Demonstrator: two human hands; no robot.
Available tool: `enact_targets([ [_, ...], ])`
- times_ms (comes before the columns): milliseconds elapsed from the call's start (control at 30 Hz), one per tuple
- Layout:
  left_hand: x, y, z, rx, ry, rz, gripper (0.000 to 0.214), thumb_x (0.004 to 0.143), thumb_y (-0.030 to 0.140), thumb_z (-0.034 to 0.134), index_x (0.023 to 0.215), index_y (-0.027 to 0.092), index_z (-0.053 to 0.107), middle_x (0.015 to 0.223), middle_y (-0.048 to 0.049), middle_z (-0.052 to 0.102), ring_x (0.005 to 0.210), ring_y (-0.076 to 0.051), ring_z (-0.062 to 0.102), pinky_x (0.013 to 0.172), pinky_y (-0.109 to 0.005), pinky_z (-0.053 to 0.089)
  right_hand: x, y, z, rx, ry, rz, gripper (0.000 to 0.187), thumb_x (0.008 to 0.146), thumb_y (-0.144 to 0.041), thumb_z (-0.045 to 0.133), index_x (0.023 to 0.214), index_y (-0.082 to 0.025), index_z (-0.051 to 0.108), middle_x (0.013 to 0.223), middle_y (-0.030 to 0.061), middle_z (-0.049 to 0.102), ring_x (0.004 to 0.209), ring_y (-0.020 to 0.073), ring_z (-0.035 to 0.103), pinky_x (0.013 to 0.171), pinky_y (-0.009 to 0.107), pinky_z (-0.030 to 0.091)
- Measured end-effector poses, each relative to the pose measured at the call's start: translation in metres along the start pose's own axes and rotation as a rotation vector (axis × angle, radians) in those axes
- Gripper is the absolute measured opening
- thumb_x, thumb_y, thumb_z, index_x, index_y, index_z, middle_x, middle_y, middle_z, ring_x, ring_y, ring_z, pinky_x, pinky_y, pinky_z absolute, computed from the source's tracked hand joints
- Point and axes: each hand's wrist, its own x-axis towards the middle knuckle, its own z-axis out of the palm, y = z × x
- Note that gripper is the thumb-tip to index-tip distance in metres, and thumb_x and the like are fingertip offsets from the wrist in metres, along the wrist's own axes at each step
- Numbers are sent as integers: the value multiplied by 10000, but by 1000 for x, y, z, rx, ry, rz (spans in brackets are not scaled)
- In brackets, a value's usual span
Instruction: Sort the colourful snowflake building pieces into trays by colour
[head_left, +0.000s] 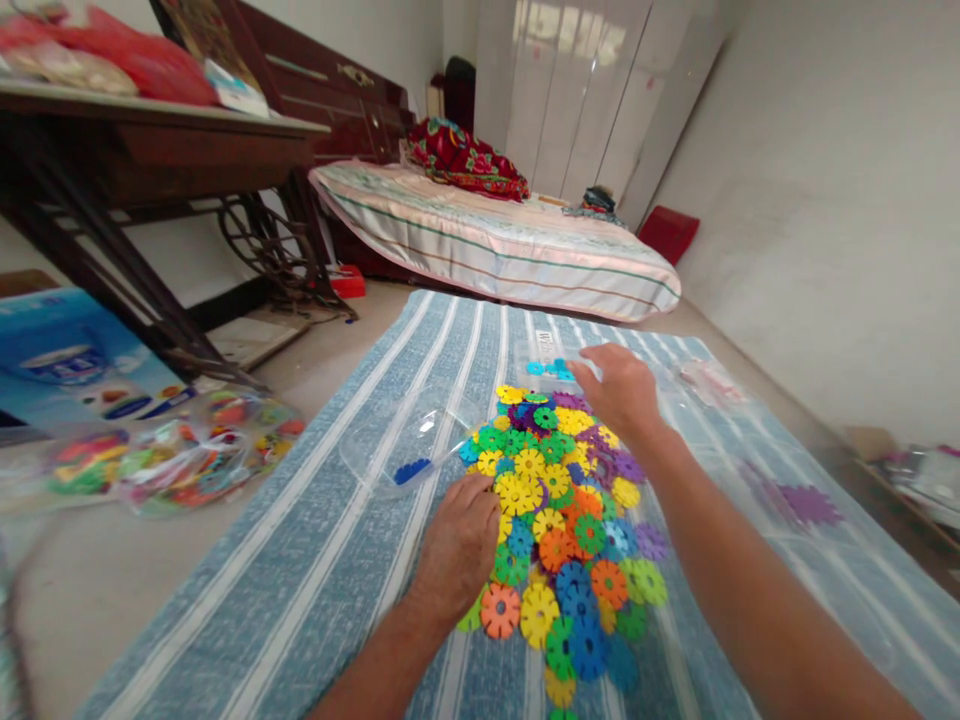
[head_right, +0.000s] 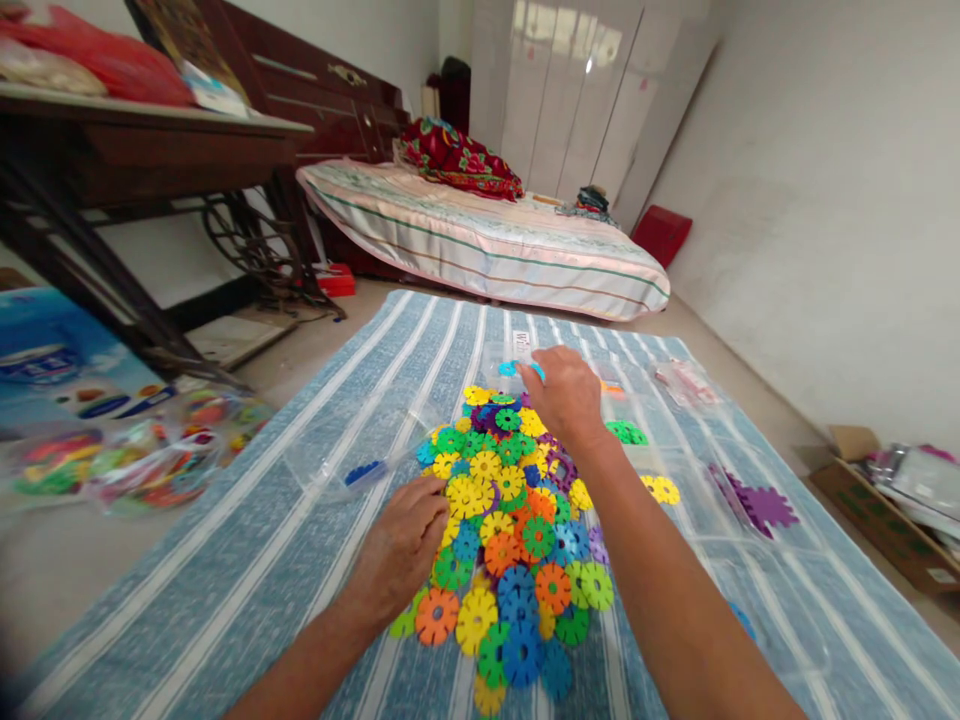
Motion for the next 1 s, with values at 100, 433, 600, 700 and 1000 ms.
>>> enact_targets([
  [100, 1, 1, -2, 6, -13, 6, 233, 893, 106, 416, 792, 167, 617, 941, -82, 665, 968, -199, 601, 870, -377, 532, 1, 2, -3, 10, 38, 65, 267, 870, -345, 509, 843, -168, 707, 835, 94, 695, 804, 218, 617, 756, 322, 450],
  [433, 4, 0, -1, -19, -35, 40, 236, 903, 146, 416, 792, 175, 622, 941, -79, 662, 990, -201, 593, 888, -377, 517, -138, -11, -29, 282, -146, 150, 191, 880, -258, 510, 796, -209, 675, 768, 37, 695, 749, 173, 651, 696, 290, 518],
  [600, 5, -2, -1, -39, -58, -3, 237, 900, 180, 411, 807, 173, 629, 980, -94, 664, 996, -219, 597, 884, -408, 522, -193, -14, -47, 317, -131, 129, 132, 871, -223, 547, 873, -221, 680, 926, 68, 695, 898, 191, 656, 815, 348, 558],
  [700, 6, -2, -2, -48, -76, -7, 236, 896, 192, 413, 805, 179, 631, 983, -89, 666, 1010, -221, 598, 892, -411, 521, -217, -17, -55, 307, -164, 87, 116, 851, -236, 588, 927, -219, 674, 1039, 92, 677, 1024, 225, 630, 887, 409, 549],
  [1000, 6, -4, 0, -68, -121, -33, 218, 890, 247, 436, 848, 180, 639, 1020, -103, 668, 1037, -243, 599, 922, -435, 505, -257, -16, -72, 183, -248, 15, 283, 781, -311, 684, 1024, -173, 634, 1235, 155, 594, 1219, 328, 512, 954, 534, 501],
])
